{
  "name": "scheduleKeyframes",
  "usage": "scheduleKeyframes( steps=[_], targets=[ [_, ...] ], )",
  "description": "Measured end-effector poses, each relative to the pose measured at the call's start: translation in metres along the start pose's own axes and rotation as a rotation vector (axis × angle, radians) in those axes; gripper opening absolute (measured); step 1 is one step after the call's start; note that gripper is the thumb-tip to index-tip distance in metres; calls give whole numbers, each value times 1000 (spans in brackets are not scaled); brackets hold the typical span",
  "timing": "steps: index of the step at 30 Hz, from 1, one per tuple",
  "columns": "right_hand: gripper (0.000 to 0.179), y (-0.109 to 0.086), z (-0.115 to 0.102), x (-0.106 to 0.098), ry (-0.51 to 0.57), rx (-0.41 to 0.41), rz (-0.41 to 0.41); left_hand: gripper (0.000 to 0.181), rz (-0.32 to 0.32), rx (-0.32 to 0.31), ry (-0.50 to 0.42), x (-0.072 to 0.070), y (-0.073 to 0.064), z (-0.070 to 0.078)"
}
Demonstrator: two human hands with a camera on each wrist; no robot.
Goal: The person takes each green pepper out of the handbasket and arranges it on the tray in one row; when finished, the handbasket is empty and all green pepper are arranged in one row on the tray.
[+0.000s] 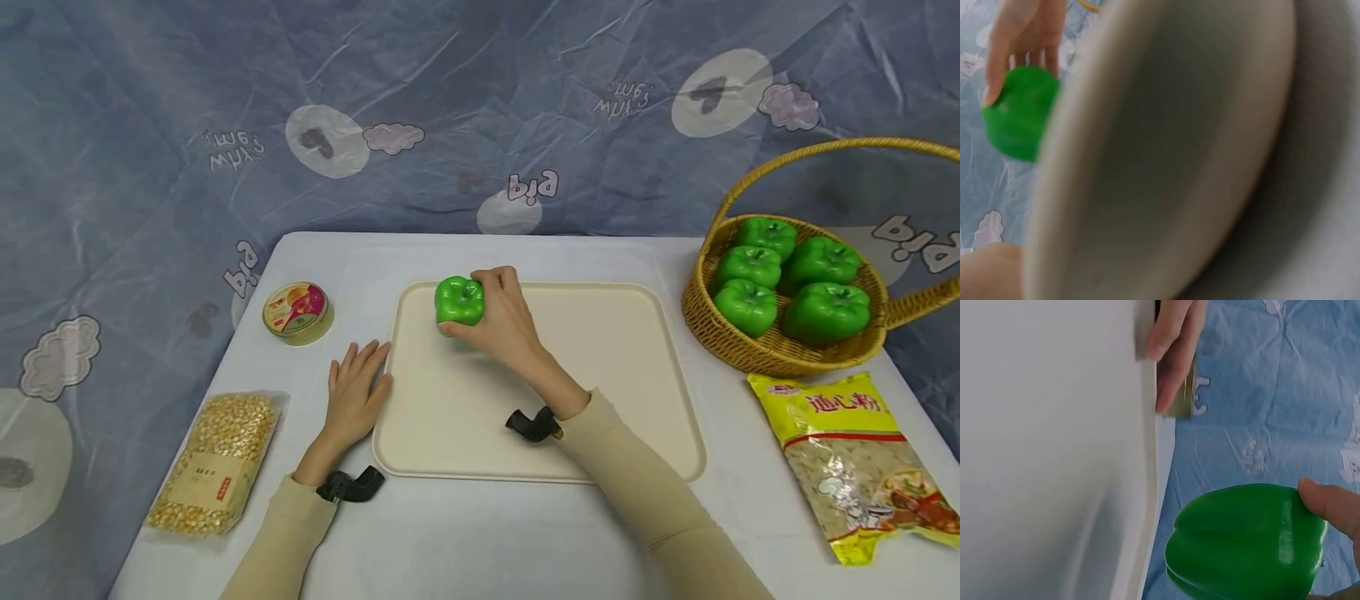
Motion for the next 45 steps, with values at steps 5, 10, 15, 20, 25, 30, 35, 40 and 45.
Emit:
scheduleKeyframes(
  steps=[5, 10, 15, 20, 25, 30, 35, 40, 45],
  targets=[
    [84, 10, -20, 27, -30, -28, -49, 50, -11, -8, 1, 0, 0, 0],
    [84, 17, -31, 49, -59, -33, -96, 50, -21, -8, 8, 1, 1, -1],
    [82, 20, -32, 67, -79, -10, -126, 50, -19, -5, 15, 2, 1, -1],
    [81, 21, -27, 76, -105, 9, -132, 50, -29, -7, 14, 2, 1, 0],
    [83, 22, -24, 81, -116, 17, -138, 50, -23, -3, 16, 1, 1, 1],
    [81, 21, -23, 84, -94, 9, -142, 50, -22, -1, 20, 0, 1, 1],
    [78, 20, -23, 85, -86, -3, -146, 50, -22, 0, 17, 0, 1, 1],
    [78, 19, -23, 86, -78, -15, -154, 49, -13, 4, 15, -1, 0, 1],
    [80, 19, -23, 85, -54, -30, -160, 48, -9, 8, 15, -2, 0, 2]
  ],
)
Point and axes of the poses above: each hand's wrist, its own y-axis towards the middle knuckle, its own x-axis out of the palm, z = x × y, the point moved 9 cm from there along y, towards the middle knuckle, and after that the axes turned 5 degrees about y, right-handed, at the moved point
